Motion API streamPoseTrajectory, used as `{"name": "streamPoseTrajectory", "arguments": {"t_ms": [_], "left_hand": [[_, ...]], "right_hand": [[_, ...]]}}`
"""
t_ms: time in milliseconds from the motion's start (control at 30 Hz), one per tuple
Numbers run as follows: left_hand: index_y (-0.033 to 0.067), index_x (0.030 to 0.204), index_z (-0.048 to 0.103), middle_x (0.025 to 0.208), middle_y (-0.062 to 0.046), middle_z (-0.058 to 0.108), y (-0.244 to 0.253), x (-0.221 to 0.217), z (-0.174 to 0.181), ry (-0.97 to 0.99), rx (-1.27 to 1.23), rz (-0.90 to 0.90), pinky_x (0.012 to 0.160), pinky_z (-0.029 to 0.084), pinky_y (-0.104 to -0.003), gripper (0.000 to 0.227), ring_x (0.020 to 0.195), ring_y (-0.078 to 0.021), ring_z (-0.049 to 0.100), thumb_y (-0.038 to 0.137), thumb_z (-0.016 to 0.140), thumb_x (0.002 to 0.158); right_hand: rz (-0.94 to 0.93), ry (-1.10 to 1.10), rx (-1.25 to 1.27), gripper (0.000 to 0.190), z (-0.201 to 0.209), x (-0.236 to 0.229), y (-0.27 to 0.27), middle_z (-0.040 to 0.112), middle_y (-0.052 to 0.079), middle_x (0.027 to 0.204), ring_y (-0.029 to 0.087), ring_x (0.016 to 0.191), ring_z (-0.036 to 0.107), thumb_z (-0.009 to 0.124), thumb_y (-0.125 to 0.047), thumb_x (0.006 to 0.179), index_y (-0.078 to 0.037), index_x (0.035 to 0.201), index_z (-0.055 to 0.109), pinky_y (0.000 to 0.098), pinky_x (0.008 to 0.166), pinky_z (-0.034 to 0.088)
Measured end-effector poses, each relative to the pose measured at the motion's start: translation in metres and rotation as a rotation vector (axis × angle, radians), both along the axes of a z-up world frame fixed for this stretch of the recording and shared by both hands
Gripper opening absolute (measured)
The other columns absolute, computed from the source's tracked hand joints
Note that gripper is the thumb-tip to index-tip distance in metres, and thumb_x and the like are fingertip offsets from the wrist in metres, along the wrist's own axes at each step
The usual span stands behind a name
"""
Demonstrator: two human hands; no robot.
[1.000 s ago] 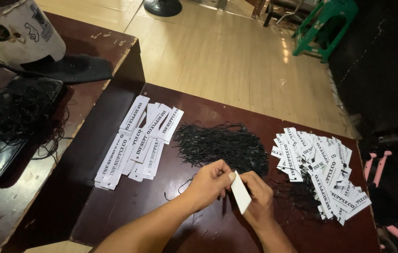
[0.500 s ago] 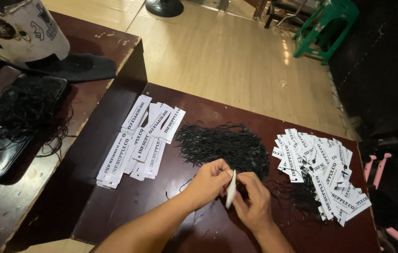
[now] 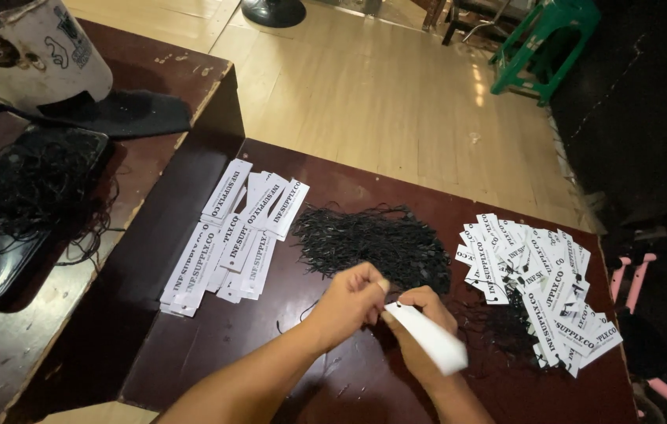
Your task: Attaching black strings to white paper clothing labels by hand
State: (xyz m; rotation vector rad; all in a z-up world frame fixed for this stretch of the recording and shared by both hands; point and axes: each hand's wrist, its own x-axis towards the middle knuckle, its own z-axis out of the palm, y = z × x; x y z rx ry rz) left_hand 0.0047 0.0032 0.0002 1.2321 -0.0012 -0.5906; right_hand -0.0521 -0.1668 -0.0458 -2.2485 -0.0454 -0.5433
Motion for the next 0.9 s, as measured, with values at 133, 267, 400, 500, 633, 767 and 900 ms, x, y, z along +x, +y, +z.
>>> {"name": "streamPoseTrajectory", "arguments": {"t_ms": [133,267,400,500,633,767,900], "left_hand": [[0.0057,0.084,0.06,0.069,-0.011,0.068,0.003,0.007,-0.006,-0.089,-0.105,0.093,0.055,0.045,-0.024,0.018,0.059,-0.0138,0.06,0.015,0.059,0.099],[0.0124,0.088,0.045,0.1,-0.026,0.077,0.008,0.015,-0.011,0.056,-0.412,0.144,0.043,0.042,-0.025,0.017,0.049,-0.0178,0.06,0.017,0.052,0.103],[0.0159,0.082,0.043,0.062,-0.009,0.056,0.011,0.02,-0.019,0.087,-0.639,0.153,0.038,0.027,-0.025,0.026,0.041,-0.0118,0.038,0.02,0.059,0.101],[0.0135,0.084,0.05,0.059,-0.006,0.054,0.014,0.017,0.001,-0.05,-0.111,0.165,0.042,0.028,-0.023,0.016,0.044,-0.0118,0.039,0.02,0.057,0.097],[0.024,0.086,0.07,0.064,0.005,0.061,0.011,0.005,-0.003,-0.422,0.486,0.028,0.063,0.045,-0.03,0.011,0.06,-0.0095,0.054,0.034,0.073,0.084],[0.0226,0.088,0.064,0.08,0.002,0.062,0.004,0.009,-0.039,-1.114,0.838,0.196,0.049,0.046,-0.046,0.013,0.067,-0.0265,0.065,0.032,0.073,0.088],[0.0153,0.079,0.061,0.078,0.002,0.058,0.01,0.012,-0.01,-0.604,0.599,0.25,0.066,0.044,-0.037,0.022,0.07,-0.0184,0.058,0.029,0.069,0.094]], "right_hand": [[0.104,-0.081,0.055,0.029,0.01,0.003,-0.002,0.068,0.001,0.084,0.016,0.067,0.064,0.071,-0.039,0.09,-0.012,0.093,0.063,0.0292,0.066,0.048],[0.092,0.061,0.356,0.013,0.001,0.005,-0.002,0.064,0.001,0.075,0.012,0.058,0.056,0.079,-0.011,0.083,-0.011,0.086,0.066,0.0251,0.055,0.047],[-0.074,0.22,0.599,0.013,-0.009,0.007,-0.004,0.065,0.007,0.068,0.015,0.052,0.057,0.072,-0.015,0.093,-0.002,0.089,0.07,0.0288,0.045,0.052],[-0.078,0.109,0.604,0.017,-0.001,0.008,-0.003,0.068,0.012,0.068,0.018,0.051,0.061,0.056,-0.005,0.098,0.0,0.084,0.065,0.0289,0.05,0.053],[-0.191,0.065,0.629,0.014,0.004,0.01,-0.007,0.068,0.013,0.07,0.018,0.051,0.061,0.056,-0.01,0.101,-0.001,0.092,0.062,0.0284,0.051,0.052],[-0.186,0.025,0.655,0.013,0.01,0.01,-0.007,0.065,0.015,0.07,0.019,0.05,0.058,0.055,-0.012,0.102,-0.002,0.095,0.059,0.0289,0.052,0.053],[-0.091,0.038,0.721,0.01,0.005,0.013,-0.005,0.063,0.011,0.07,0.017,0.056,0.057,0.055,-0.011,0.103,-0.003,0.098,0.058,0.0287,0.047,0.05]]}}
